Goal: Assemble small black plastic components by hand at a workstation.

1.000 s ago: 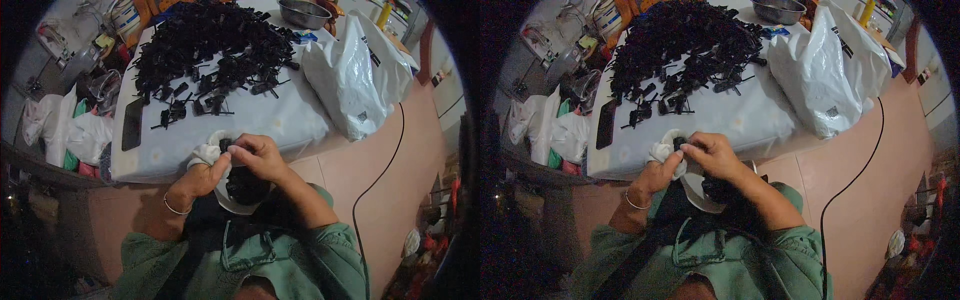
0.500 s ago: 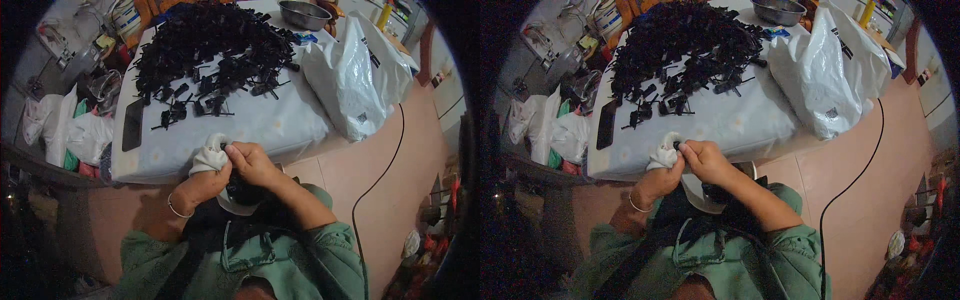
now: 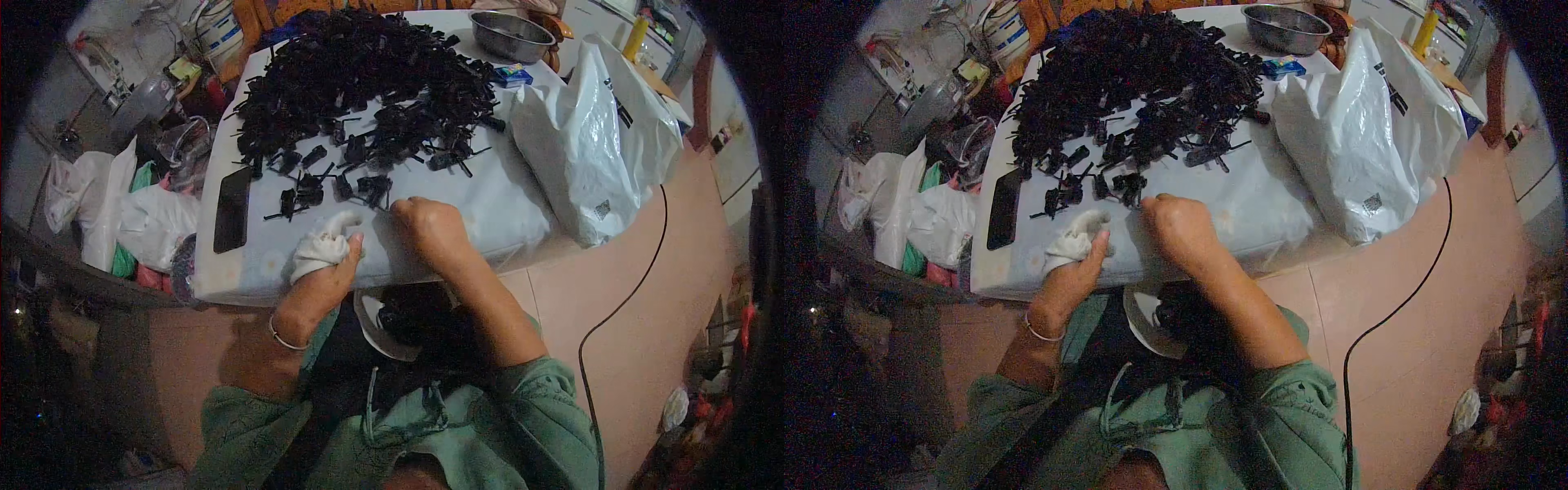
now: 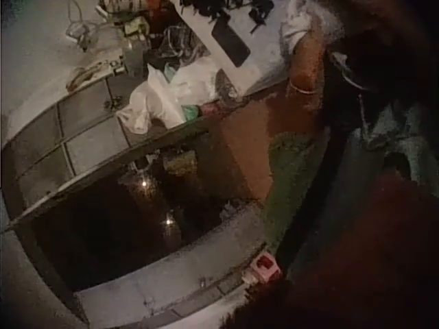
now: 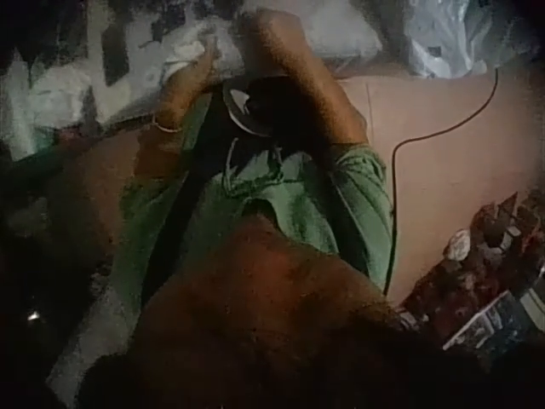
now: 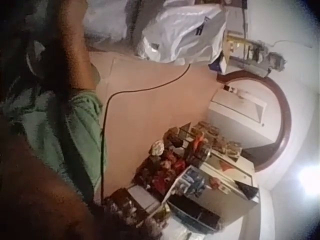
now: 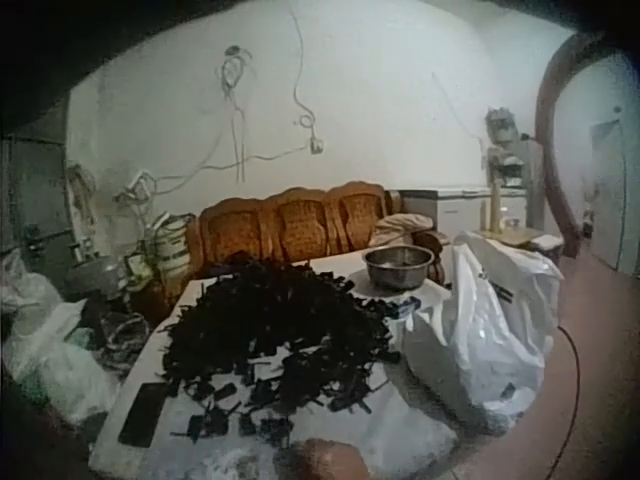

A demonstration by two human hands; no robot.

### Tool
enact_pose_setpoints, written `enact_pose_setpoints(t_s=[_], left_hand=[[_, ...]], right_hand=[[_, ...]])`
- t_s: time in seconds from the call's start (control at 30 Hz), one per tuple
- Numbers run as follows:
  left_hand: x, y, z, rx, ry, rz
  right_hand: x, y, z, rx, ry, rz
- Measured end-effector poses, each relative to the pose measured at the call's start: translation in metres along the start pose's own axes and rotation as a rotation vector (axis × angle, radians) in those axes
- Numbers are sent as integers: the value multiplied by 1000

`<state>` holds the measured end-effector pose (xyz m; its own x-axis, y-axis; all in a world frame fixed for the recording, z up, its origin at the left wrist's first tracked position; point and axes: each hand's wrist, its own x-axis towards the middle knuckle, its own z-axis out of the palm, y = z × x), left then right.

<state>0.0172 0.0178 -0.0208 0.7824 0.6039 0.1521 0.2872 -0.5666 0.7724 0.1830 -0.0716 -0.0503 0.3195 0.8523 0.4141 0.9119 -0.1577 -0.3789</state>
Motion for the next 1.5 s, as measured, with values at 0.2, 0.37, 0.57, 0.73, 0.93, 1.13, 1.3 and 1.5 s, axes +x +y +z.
enact_pose_setpoints(t_s=[0.2, 0.37, 0.57, 0.73, 0.93, 1.13, 1.3, 1.5], left_hand=[[22, 12, 6, 178, 179, 284], [24, 19, 7, 234, 61, 255], [18, 23, 7, 228, 139, 286], [10, 33, 4, -186, -61, -179], [6, 19, 7, -220, -12, -37], [0, 16, 11, -433, -103, -21], [0, 19, 10, -532, -227, -119], [-3, 29, 12, -517, -284, -93]], right_hand=[[-13, -11, -14, 194, 89, -165], [-19, -6, -15, 255, 172, -215], [-19, -17, -25, -30, 353, -160], [-21, -17, -34, 160, 292, -341], [-23, -22, -32, 175, 256, -440], [-27, -29, -26, 291, 220, -453], [-29, -26, -24, 433, 236, -345], [-28, -34, -23, 746, 232, 183]])
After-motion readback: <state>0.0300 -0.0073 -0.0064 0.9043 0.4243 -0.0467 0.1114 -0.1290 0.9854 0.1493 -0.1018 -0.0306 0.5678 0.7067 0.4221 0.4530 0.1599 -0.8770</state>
